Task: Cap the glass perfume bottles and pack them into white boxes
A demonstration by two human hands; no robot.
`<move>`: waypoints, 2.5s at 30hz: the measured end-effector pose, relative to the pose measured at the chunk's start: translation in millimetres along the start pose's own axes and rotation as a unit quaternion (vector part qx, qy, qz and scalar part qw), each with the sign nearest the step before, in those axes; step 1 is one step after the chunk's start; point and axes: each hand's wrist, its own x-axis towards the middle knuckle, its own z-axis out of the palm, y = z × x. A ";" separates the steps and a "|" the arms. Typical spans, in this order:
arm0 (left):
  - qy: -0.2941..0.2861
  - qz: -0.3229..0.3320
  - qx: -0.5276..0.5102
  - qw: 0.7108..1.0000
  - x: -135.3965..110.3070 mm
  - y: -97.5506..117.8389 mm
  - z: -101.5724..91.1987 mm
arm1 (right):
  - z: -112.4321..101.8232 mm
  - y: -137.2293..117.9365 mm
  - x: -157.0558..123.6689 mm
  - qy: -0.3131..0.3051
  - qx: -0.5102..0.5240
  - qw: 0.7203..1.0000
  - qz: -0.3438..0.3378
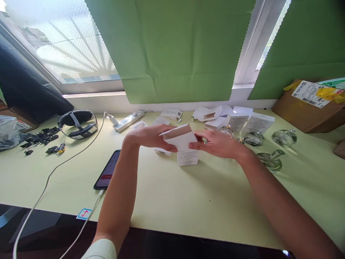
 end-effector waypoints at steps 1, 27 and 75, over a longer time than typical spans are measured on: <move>0.007 -0.004 0.010 1.000 -0.7 0.2 0.2 | -1.1 0.0 -1.4 -0.013 0.004 1.000 -0.004; 0.001 0.002 0.026 1.000 1.2 0.6 0.9 | -5.3 6.7 0.2 0.007 0.030 0.999 -0.029; 0.025 -0.019 0.050 0.998 -0.9 -1.4 2.2 | -6.5 9.7 0.8 -0.023 0.061 0.998 -0.001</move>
